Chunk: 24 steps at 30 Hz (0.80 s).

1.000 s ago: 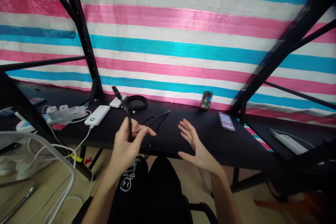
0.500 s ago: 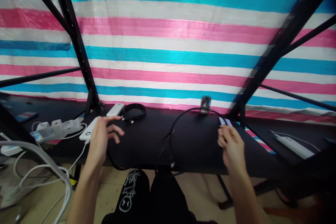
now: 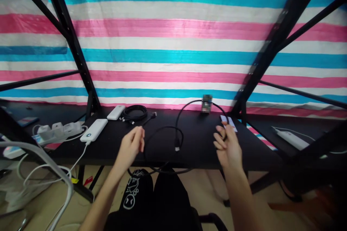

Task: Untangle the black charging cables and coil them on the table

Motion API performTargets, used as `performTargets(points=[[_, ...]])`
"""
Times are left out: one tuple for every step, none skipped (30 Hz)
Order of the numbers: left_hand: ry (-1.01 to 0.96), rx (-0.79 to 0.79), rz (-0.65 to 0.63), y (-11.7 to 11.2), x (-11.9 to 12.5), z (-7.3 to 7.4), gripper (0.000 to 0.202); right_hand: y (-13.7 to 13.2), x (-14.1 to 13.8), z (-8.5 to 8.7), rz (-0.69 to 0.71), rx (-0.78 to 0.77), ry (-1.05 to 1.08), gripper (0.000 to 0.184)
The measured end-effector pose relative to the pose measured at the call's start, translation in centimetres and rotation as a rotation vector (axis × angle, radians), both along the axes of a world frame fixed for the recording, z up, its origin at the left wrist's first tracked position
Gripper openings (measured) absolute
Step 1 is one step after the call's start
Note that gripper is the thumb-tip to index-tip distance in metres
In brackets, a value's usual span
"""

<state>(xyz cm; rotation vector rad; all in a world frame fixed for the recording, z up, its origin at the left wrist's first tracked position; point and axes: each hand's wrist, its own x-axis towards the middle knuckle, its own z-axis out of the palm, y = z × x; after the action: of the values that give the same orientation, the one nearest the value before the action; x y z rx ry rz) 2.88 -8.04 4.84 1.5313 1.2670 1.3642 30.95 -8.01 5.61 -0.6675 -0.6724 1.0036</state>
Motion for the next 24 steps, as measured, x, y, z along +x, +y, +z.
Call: performTargets(points=[[0.038, 0.041, -0.003, -0.3, 1.1, 0.0, 0.034, 0.1, -1.0, 0.2, 0.059, 0.002, 0.0, 0.035], [0.077, 0.066, -0.014, -0.6, 1.9, -0.1, 0.034, 0.2, -1.7, 0.4, 0.096, 0.012, 0.002, 0.034], [0.102, 0.073, -0.028, -0.8, 2.6, -0.3, 0.034, 0.3, -2.3, 0.4, 0.117, 0.023, 0.008, 0.033], [0.123, 0.058, -0.055, -0.9, 2.9, -0.5, 0.033, 0.4, -2.6, 0.4, 0.124, 0.037, 0.024, 0.033], [0.135, 0.029, -0.088, -0.9, 3.1, -0.8, 0.033, 0.5, -2.6, 0.4, 0.125, 0.048, 0.05, 0.033], [0.134, -0.003, -0.114, -0.9, 3.1, -1.1, 0.033, 0.5, -2.5, 0.2, 0.127, 0.052, 0.082, 0.033], [0.121, -0.027, -0.122, -0.8, 2.8, -1.3, 0.033, 0.6, -2.2, 0.1, 0.13, 0.052, 0.112, 0.034], [0.096, -0.035, -0.101, -0.8, 2.4, -1.5, 0.033, 0.6, -1.8, -0.1, 0.131, 0.05, 0.132, 0.035], [0.056, -0.027, -0.05, -0.7, 1.9, -1.6, 0.033, 0.5, -1.3, -0.2, 0.123, 0.052, 0.143, 0.035], [0.006, -0.009, 0.019, -0.7, 1.3, -1.7, 0.034, 0.5, -0.8, -0.4, 0.105, 0.061, 0.145, 0.035], [-0.05, 0.012, 0.093, -0.7, 0.6, -1.6, 0.034, 0.4, -0.2, -0.6, 0.074, 0.081, 0.144, 0.035], [-0.102, 0.026, 0.161, -0.6, -0.2, -1.6, 0.033, 0.3, 0.4, -0.7, 0.033, 0.109, 0.145, 0.034], [-0.144, 0.029, 0.213, -0.6, -1.0, -1.4, 0.033, 0.3, 1.0, -0.8, -0.014, 0.14, 0.147, 0.034], [-0.172, 0.021, 0.244, -0.7, -1.7, -1.3, 0.033, 0.2, 1.6, -1.0, -0.061, 0.164, 0.148, 0.034], [-0.191, 0.008, 0.257, -0.7, -2.4, -1.2, 0.033, 0.1, 2.3, -1.0, -0.098, 0.173, 0.141, 0.033], [-0.207, -0.004, 0.265, -0.8, -3.0, -1.0, 0.032, 0.0, 2.9, -1.1, -0.119, 0.164, 0.124, 0.032], [-0.224, -0.005, 0.275, -0.9, -3.6, -0.9, 0.032, 0.0, 3.4, -1.1, -0.13, 0.143, 0.096, 0.031], [-0.245, 0.006, 0.292, -1.1, -4.1, -0.8, 0.031, -0.2, 4.0, -1.2, -0.136, 0.116, 0.061, 0.03], [-0.268, 0.025, 0.315, -1.2, -4.6, -0.8, 0.03, -0.4, 4.5, -1.2, -0.143, 0.093, 0.023, 0.028], [-0.287, 0.047, 0.344, -1.4, -5.0, -0.8, 0.03, -0.6, 5.0, -1.2, -0.152, 0.079, -0.014, 0.028], [-0.295, 0.066, 0.37, -1.5, -5.3, -0.9, 0.029, -0.8, 5.5, -1.2, -0.167, 0.075, -0.044, 0.027], [-0.29, 0.079, 0.389, -1.5, -5.7, -1.0, 0.029, -1.1, 5.9, -1.2, -0.187, 0.077, -0.069, 0.028], [-0.273, 0.084, 0.399, -1.5, -6.0, -1.2, 0.03, -1.3, 6.2, -1.3, -0.204, 0.078, -0.092, 0.028], [-0.25, 0.081, 0.4, -1.3, -6.2, -1.5, 0.031, -1.6, 6.3, -1.4, -0.215, 0.072, -0.116, 0.03]])
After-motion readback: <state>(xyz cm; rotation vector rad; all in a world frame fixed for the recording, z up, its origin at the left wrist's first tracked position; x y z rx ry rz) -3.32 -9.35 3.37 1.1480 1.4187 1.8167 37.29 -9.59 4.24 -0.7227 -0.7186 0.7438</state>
